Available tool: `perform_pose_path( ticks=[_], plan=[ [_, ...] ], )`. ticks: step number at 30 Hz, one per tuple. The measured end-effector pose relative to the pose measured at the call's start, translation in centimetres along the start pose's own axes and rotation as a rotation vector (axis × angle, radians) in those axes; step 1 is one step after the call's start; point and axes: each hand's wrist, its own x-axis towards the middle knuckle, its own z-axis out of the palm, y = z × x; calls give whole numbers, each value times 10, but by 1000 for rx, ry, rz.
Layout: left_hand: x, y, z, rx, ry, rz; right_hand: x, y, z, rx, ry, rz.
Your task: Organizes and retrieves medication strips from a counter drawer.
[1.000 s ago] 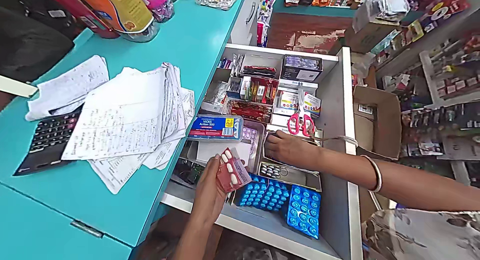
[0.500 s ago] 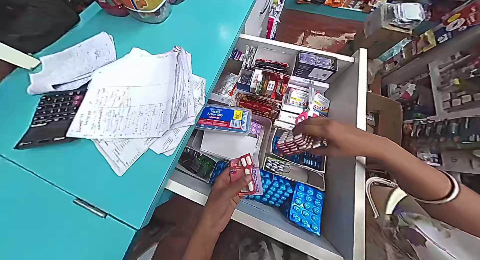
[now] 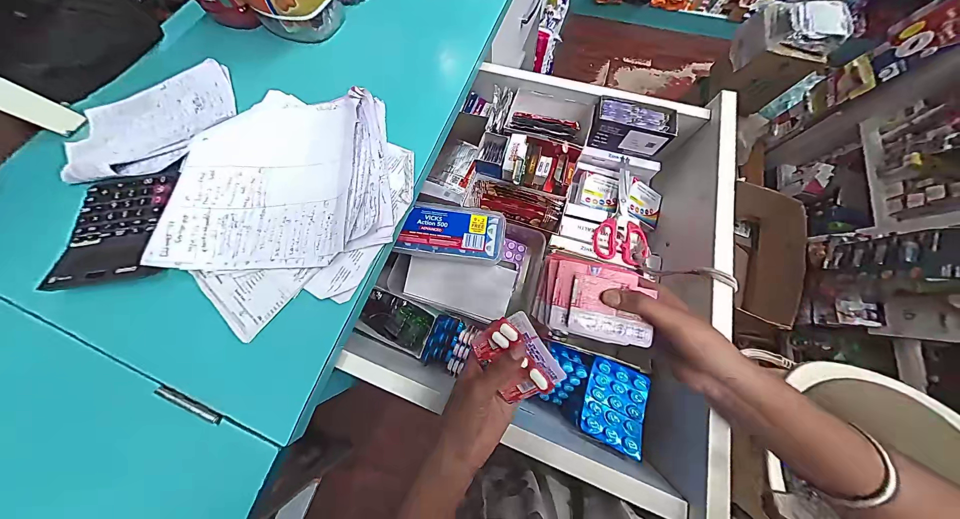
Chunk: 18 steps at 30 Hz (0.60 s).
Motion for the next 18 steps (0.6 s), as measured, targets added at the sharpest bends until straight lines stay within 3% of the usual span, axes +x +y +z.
perform_pose_path(
  ticks=[6,18],
  plan=[
    [-6,-7,6,-93,-5,22,-1,13,16,145,-58,95],
    [-7,-5,14,-164,-9,35,-5,31,34,109,-68,32]
  ],
)
